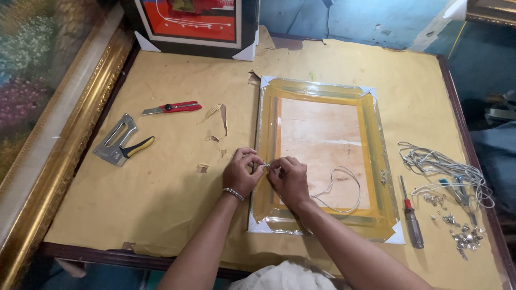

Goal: Installing a hanging wire on the back of a picture frame by measuring, cutting, and threading it through eyelets.

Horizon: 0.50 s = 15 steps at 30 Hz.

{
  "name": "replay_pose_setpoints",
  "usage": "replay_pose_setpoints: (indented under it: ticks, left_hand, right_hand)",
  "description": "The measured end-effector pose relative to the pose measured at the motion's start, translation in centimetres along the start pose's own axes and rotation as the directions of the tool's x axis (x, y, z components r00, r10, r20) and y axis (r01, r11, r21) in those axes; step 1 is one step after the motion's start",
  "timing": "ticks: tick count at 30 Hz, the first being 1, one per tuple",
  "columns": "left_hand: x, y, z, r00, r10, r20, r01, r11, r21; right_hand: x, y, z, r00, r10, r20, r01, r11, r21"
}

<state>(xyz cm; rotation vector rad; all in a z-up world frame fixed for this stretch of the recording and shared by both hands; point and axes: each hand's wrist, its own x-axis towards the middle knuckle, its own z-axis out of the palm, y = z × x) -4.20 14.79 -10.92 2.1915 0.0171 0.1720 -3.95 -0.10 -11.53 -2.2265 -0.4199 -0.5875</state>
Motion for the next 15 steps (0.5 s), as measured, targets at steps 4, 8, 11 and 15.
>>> replay_pose_setpoints:
  ticks: [4, 8, 11, 15]
  left_hand:
    - [0.0, -0.2, 0.3, 1.000, -0.008, -0.004, 0.008, 1.000, 0.012]
    - [0.0, -0.2, 0.3, 1.000, -0.007, -0.016, 0.007, 1.000, 0.014]
    - [-0.1, 0.0, 0.1, 1.000, -0.010, -0.011, 0.011, 1.000, 0.009]
    - [0.0, 0.1, 0.1, 1.000, -0.016, -0.004, 0.016, 1.000, 0.016]
  right_hand:
    - [0.4, -1.5, -1.1, 1.000, -0.021, -0.007, 0.021, 1.000, -0.022]
    - [0.1, -0.8, -0.5, 1.000, -0.004, 0.000, 0.004, 1.000, -0.022]
    - [0.0, -0.9, -0.6, 1.000, 0.011, 0.004, -0.011, 1.000, -0.019]
    - [-0.1, -1.4, -0.6, 0.999, 0.034, 0.024, -0.034, 0.999, -0.024]
